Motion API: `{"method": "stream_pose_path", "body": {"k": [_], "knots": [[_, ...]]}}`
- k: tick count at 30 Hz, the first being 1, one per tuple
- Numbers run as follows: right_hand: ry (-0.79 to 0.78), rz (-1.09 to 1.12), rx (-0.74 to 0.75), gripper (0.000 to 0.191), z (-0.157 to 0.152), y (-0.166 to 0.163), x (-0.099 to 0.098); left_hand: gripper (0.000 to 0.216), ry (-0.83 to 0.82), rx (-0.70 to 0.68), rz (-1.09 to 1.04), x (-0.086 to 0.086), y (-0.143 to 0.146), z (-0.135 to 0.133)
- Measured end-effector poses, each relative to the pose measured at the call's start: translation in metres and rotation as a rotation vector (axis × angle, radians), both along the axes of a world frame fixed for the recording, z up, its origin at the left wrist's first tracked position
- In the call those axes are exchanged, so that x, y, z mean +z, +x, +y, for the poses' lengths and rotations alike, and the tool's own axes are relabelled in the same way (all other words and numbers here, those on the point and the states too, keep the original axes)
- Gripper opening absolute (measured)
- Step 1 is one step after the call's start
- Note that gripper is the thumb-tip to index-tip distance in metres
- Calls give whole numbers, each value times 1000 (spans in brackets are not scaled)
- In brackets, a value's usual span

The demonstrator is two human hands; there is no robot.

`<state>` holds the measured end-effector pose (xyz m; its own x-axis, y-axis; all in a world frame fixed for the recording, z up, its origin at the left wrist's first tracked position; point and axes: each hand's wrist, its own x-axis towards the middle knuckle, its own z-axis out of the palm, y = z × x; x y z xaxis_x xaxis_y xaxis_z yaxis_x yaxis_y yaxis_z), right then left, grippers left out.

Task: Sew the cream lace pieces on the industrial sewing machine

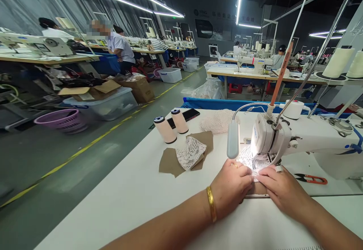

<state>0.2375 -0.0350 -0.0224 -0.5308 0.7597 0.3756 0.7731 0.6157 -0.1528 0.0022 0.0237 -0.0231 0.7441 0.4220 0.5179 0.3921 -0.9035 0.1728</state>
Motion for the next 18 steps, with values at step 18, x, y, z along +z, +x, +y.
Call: {"method": "stream_pose_path", "body": {"k": [18], "knots": [[-11,-34,-47,42,4,2,-1,18,-26,1,39,1,1,5]]}}
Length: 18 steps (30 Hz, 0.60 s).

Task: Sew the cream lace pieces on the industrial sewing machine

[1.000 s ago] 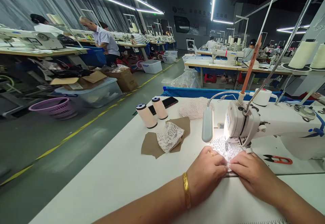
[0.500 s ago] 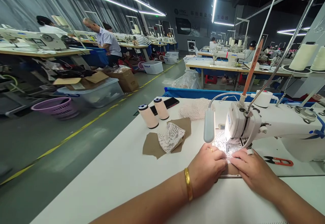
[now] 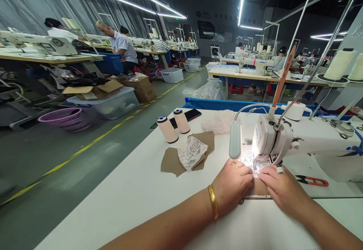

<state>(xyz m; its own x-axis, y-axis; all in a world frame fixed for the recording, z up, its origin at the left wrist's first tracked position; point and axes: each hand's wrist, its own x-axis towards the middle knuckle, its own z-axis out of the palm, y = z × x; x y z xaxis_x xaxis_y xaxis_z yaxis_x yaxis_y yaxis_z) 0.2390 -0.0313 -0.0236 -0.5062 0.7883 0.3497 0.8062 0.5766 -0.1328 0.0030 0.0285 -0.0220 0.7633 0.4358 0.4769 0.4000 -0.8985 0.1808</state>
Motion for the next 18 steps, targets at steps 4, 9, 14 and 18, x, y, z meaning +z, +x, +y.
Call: {"method": "stream_pose_path", "body": {"k": [4,9,14,18], "knots": [[-8,-14,-47,45,2,0,-3,18,28,4,-1,0,1,5],[14,0,-71,42,4,1,-6,19,36,30,10,0,3,7],[23,-2,-99,41,4,0,-4,20,23,43,18,1,5,7],[37,6,-87,42,5,0,-3,21,30,45,6,1,4,6]]}}
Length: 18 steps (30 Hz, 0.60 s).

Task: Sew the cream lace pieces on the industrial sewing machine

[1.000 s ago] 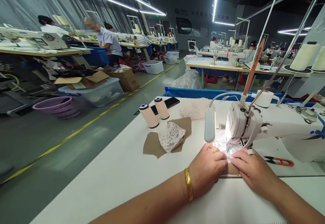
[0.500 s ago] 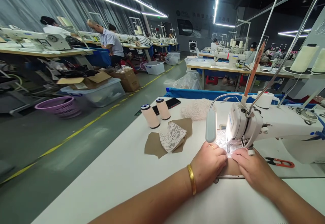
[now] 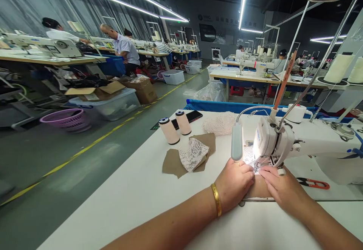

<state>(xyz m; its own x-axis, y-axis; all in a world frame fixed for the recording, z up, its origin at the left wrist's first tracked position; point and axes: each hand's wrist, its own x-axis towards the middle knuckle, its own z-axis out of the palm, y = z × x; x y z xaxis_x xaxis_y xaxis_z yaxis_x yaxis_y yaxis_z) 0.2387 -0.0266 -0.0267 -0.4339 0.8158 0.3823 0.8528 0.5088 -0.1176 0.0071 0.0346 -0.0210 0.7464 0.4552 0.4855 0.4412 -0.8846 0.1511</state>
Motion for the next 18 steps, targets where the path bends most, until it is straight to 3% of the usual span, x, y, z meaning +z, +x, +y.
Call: {"method": "stream_pose_path", "body": {"k": [6,12,16,18], "knots": [[-1,13,3,41,0,-1,1,20,3,2,-10,-2,0,0],[43,23,29,41,-1,-1,5,9,-120,55,4,7,-7,5],[108,57,85,42,-4,1,4,25,-84,219,42,18,-12,3],[117,97,136,42,-5,0,5,33,-74,195,13,24,-13,-2]]}}
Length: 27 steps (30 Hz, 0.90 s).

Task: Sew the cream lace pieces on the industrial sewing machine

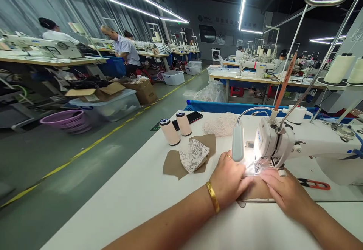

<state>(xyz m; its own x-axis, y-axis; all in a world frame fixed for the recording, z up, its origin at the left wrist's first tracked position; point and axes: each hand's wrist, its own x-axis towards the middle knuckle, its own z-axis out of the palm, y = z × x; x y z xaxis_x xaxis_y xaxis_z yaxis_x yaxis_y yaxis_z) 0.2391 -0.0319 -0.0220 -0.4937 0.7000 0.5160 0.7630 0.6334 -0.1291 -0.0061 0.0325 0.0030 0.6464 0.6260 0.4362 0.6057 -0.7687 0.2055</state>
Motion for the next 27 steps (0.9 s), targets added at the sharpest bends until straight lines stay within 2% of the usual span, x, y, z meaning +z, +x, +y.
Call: {"method": "stream_pose_path", "body": {"k": [3,5,8,10,12,15,18,21,23,27], "knots": [[-24,54,104,40,-3,-5,4,39,-37,-124,-105,8,-3,-6],[-63,75,167,39,-5,-9,8,30,-45,-153,-125,11,-5,-5],[-146,51,203,36,-6,-11,10,17,-40,-140,-26,7,-7,0],[-170,6,154,32,-4,-6,10,19,-71,-130,47,2,-8,2],[-137,-26,35,31,-1,2,10,23,-146,-174,77,-1,-8,1],[-56,-28,-89,30,0,12,12,24,-184,-253,20,-2,-6,-4],[-46,6,17,35,-3,8,13,16,-61,-246,-96,-5,-2,-6],[-163,4,160,34,-7,-2,12,15,-16,-304,-138,-13,2,-5],[-227,-10,184,29,-9,-5,11,12,-29,-334,-113,-18,4,-6],[-237,-28,151,29,-10,0,10,9,-50,-323,-61,-22,5,-12]]}}
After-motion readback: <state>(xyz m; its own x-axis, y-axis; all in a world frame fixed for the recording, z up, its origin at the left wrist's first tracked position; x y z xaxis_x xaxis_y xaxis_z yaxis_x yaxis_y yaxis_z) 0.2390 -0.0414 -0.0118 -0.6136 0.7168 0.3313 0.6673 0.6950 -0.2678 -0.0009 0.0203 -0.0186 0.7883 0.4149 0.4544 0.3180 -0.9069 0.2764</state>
